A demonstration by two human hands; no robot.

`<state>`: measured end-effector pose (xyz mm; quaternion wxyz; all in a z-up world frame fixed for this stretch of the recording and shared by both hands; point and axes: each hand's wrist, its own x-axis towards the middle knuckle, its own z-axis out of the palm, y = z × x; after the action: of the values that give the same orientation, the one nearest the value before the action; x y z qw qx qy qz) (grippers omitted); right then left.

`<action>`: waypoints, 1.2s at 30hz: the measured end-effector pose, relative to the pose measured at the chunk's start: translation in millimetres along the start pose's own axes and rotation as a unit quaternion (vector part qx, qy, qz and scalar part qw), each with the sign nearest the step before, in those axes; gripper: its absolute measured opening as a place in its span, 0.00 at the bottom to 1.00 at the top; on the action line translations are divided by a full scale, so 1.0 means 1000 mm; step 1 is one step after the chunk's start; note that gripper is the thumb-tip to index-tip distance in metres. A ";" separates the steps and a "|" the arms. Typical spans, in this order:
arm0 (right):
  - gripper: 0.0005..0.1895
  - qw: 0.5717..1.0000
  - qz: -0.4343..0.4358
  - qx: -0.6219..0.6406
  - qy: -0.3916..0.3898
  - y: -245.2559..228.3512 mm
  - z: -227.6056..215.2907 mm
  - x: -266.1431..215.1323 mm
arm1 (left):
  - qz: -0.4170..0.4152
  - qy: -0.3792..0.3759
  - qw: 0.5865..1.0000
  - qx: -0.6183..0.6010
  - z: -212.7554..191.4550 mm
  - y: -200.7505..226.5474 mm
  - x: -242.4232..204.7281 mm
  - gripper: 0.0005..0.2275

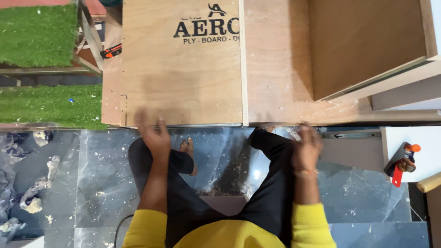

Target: The person assembles drawers for a cabinet by using a staple gun to attach panels, cutting excess material with a utility knife, and sliding the finished drawers into the cabinet frame.

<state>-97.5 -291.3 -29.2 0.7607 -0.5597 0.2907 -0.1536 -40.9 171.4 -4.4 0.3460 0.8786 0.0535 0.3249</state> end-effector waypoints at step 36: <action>0.15 0.955 0.222 0.183 -0.073 0.001 0.166 0.028 | -0.557 0.157 0.749 -0.323 0.006 -0.094 0.038 0.18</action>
<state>26.0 -180.5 -3.4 0.8840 -0.3422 0.3184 0.0098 4.9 250.5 -48.0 0.7156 0.4652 0.4788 0.2056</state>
